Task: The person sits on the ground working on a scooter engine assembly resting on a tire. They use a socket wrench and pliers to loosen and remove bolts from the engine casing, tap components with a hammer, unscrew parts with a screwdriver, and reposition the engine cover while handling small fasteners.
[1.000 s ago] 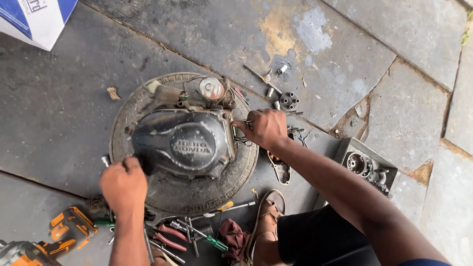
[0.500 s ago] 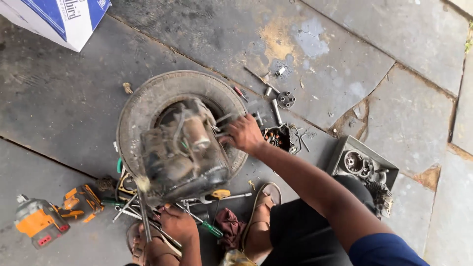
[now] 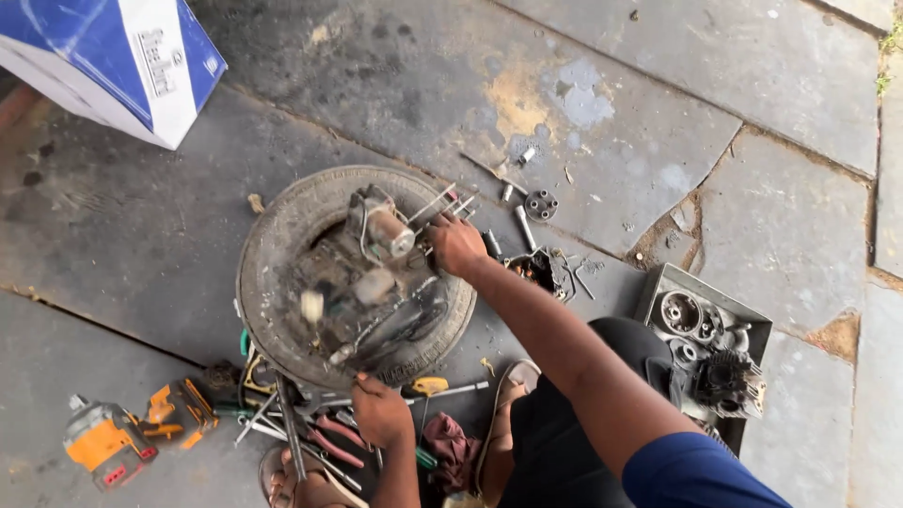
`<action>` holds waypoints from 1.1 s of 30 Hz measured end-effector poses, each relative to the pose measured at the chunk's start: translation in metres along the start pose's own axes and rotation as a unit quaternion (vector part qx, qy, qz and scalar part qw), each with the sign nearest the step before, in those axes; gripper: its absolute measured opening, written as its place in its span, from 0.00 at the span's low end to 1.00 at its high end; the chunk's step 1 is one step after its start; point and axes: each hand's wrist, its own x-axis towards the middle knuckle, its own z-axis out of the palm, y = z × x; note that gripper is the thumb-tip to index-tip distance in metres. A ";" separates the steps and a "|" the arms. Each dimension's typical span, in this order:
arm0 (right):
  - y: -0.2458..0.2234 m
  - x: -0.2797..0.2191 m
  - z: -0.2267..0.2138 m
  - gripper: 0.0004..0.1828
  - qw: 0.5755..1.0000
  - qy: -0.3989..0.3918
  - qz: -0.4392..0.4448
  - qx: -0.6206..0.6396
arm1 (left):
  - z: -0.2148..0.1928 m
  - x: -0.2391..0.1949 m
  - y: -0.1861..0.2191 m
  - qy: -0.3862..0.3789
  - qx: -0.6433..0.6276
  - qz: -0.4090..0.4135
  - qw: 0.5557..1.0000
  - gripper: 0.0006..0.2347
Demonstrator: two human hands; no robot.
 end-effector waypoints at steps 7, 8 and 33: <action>-0.025 -0.022 -0.071 0.16 0.999 0.008 0.043 -0.002 | -0.017 0.003 -0.026 -0.044 0.074 0.059 0.995 0.20; -0.030 -0.028 -0.087 0.17 0.998 0.002 0.066 0.001 | -0.014 0.000 -0.047 -0.030 0.091 0.077 0.992 0.20; -0.123 -0.229 -0.008 0.37 0.474 -0.254 0.454 0.710 | 0.032 0.037 -0.046 -0.489 0.002 0.243 0.838 0.16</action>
